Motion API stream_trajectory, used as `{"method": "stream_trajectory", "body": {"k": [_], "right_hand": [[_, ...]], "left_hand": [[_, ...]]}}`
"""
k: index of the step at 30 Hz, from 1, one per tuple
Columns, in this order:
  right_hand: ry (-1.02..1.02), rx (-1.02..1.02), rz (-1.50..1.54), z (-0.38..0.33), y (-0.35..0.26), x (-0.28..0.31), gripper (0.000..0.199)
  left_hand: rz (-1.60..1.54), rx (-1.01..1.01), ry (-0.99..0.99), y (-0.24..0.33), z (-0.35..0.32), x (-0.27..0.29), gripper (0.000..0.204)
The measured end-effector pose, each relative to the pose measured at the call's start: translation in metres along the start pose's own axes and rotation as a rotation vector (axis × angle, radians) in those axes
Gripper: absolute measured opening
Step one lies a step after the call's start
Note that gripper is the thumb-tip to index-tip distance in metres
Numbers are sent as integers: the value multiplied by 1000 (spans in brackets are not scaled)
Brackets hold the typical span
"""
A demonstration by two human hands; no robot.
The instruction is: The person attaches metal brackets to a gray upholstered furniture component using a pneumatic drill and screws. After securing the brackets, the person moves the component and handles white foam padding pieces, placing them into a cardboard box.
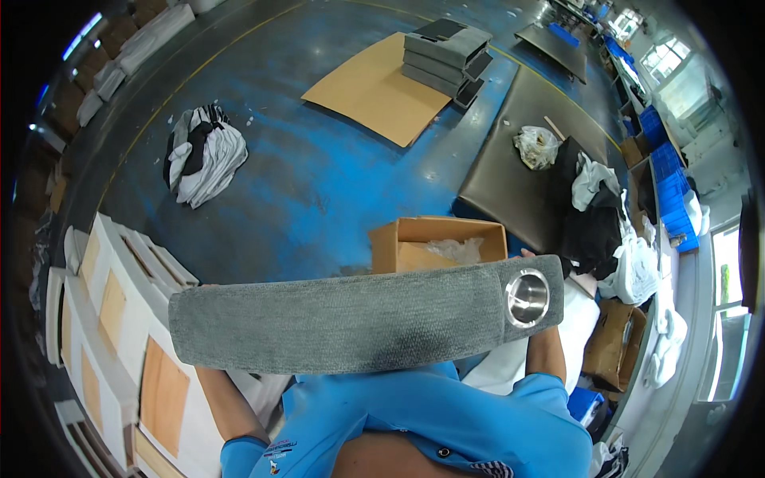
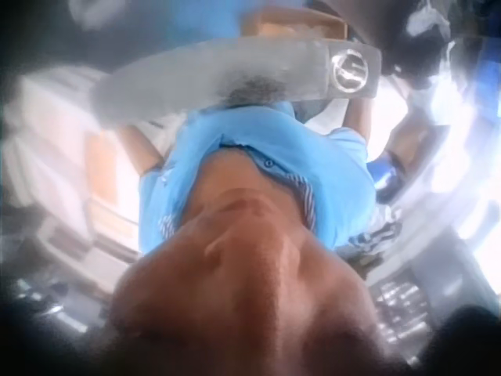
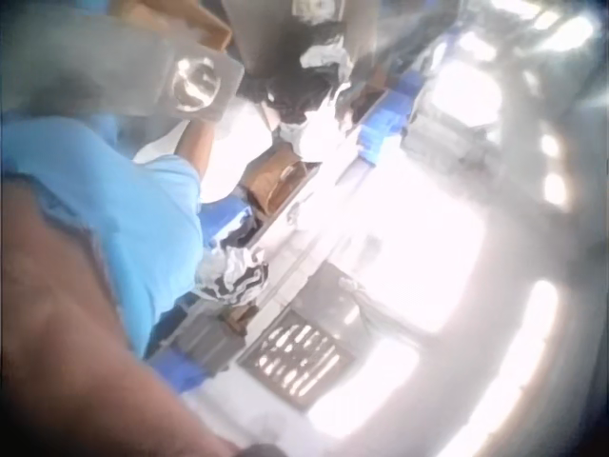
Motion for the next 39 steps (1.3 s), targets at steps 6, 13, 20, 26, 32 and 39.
{"method": "stream_trajectory", "body": {"k": [6, 13, 20, 26, 32, 39], "right_hand": [[-82, -90, 296, 87, 47, -52, 29], [114, -191, 613, 153, 56, -73, 28], [263, -174, 656, 244, 15, -54, 30], [228, 97, 521, 364, -110, -68, 29], [528, 87, 338, 492, -158, 9, 41], [504, -43, 410, 685, -199, 61, 43]], "left_hand": [[-303, 51, -275, -38, 185, 33, 44], [296, 127, -354, -51, 401, -86, 42], [-411, 170, -844, -211, 600, -190, 42], [349, 170, -563, -306, 722, -279, 33], [731, 105, -612, -324, 788, -459, 35], [-2, 226, -534, -460, 909, -571, 35]]}}
Point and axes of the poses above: each hand's wrist, its own z-axis towards the middle knuckle, its own x-axis out of the back of the hand, y = z × x, the point moved 4 cm from there along z, towards the middle knuckle, and after that the axes turned 15 degrees about -z, right-handed, at the moved point
